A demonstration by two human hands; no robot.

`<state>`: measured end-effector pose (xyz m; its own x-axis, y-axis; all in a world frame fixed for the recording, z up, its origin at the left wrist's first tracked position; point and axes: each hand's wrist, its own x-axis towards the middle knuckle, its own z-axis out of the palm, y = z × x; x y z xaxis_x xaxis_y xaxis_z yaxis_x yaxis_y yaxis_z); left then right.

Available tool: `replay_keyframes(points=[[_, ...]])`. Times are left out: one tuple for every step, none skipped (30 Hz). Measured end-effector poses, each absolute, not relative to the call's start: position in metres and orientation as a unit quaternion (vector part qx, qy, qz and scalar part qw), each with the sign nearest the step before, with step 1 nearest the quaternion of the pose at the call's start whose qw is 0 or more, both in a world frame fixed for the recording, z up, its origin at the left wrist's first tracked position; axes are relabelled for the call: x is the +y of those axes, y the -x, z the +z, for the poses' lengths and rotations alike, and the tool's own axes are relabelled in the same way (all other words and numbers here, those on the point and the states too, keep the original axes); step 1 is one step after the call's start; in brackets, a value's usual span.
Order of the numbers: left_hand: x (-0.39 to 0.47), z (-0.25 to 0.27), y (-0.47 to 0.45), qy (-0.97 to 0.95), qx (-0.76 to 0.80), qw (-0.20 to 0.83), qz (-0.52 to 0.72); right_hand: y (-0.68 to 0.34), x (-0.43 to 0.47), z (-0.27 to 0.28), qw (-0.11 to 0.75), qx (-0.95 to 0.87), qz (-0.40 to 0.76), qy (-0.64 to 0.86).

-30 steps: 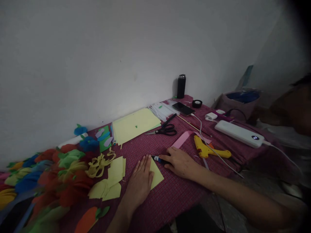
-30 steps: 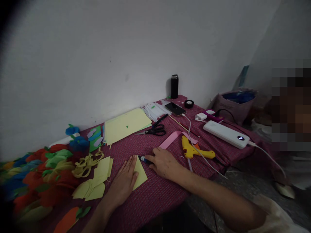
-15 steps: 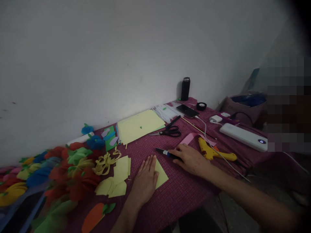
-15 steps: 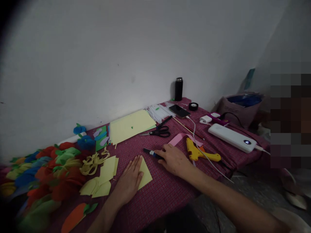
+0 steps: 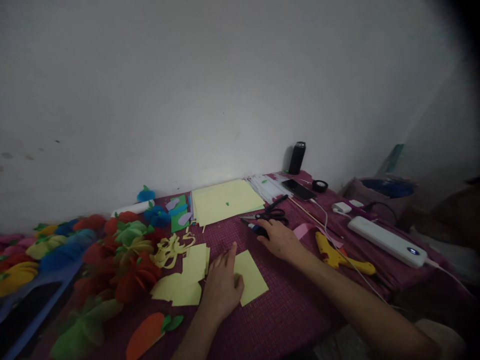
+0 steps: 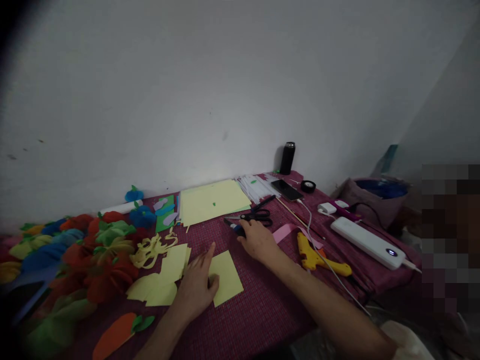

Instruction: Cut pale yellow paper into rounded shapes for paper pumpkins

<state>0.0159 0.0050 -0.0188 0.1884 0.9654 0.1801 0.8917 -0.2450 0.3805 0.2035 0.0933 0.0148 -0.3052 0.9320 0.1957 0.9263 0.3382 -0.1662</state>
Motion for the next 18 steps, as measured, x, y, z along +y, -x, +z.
replay_keyframes(points=[[0.004, -0.018, -0.016, -0.766, 0.605, 0.101, 0.191, -0.204, 0.099, 0.014, 0.124, -0.797, 0.005, 0.591], [0.003, -0.016, -0.016, -0.768, 0.604, 0.105, 0.187, -0.205, 0.105, 0.013, 0.120, -0.789, -0.001, 0.603], [0.002, -0.015, -0.016, -0.770, 0.602, 0.109, 0.184, -0.206, 0.111, 0.011, 0.116, -0.781, -0.007, 0.613], [0.002, -0.015, -0.017, -0.772, 0.599, 0.110, 0.181, -0.208, 0.117, 0.009, 0.112, -0.774, -0.012, 0.623], [0.001, -0.014, -0.017, -0.774, 0.597, 0.111, 0.179, -0.209, 0.122, 0.008, 0.108, -0.768, -0.016, 0.632], [0.001, -0.013, -0.017, -0.776, 0.594, 0.110, 0.180, -0.211, 0.126, 0.006, 0.105, -0.762, -0.019, 0.638], [0.000, -0.013, -0.017, -0.778, 0.592, 0.108, 0.182, -0.213, 0.129, 0.005, 0.102, -0.759, -0.023, 0.643], [0.000, -0.012, -0.017, -0.779, 0.590, 0.107, 0.184, -0.214, 0.132, 0.004, 0.102, -0.757, -0.026, 0.645], [-0.001, -0.012, -0.017, -0.779, 0.589, 0.107, 0.187, -0.214, 0.133, 0.004, 0.102, -0.756, -0.030, 0.645], [-0.001, -0.012, -0.017, -0.779, 0.588, 0.109, 0.190, -0.213, 0.132, 0.004, 0.103, -0.758, -0.033, 0.643], [-0.001, -0.012, -0.018, -0.777, 0.588, 0.111, 0.194, -0.212, 0.130, 0.006, 0.105, -0.763, -0.035, 0.636], [-0.001, -0.013, -0.018, -0.774, 0.590, 0.116, 0.199, -0.209, 0.127, 0.007, 0.106, -0.772, -0.035, 0.626], [-0.001, -0.014, -0.018, -0.770, 0.592, 0.120, 0.207, -0.206, 0.122, 0.010, 0.107, -0.784, -0.032, 0.611], [-0.001, -0.015, -0.019, -0.764, 0.595, 0.125, 0.216, -0.202, 0.117, 0.012, 0.106, -0.799, -0.027, 0.591], [0.000, -0.017, -0.019, -0.759, 0.597, 0.129, 0.227, -0.198, 0.111, 0.014, 0.103, -0.819, -0.013, 0.564], [0.000, -0.019, -0.019, -0.753, 0.600, 0.132, 0.236, -0.194, 0.104, 0.015, 0.097, -0.840, 0.005, 0.533], [0.001, -0.021, -0.019, -0.748, 0.603, 0.135, 0.243, -0.190, 0.098, 0.016, 0.090, -0.862, 0.031, 0.498], [0.002, -0.022, -0.019, -0.743, 0.607, 0.136, 0.247, -0.186, 0.092, 0.015, 0.082, -0.886, 0.079, 0.450]])
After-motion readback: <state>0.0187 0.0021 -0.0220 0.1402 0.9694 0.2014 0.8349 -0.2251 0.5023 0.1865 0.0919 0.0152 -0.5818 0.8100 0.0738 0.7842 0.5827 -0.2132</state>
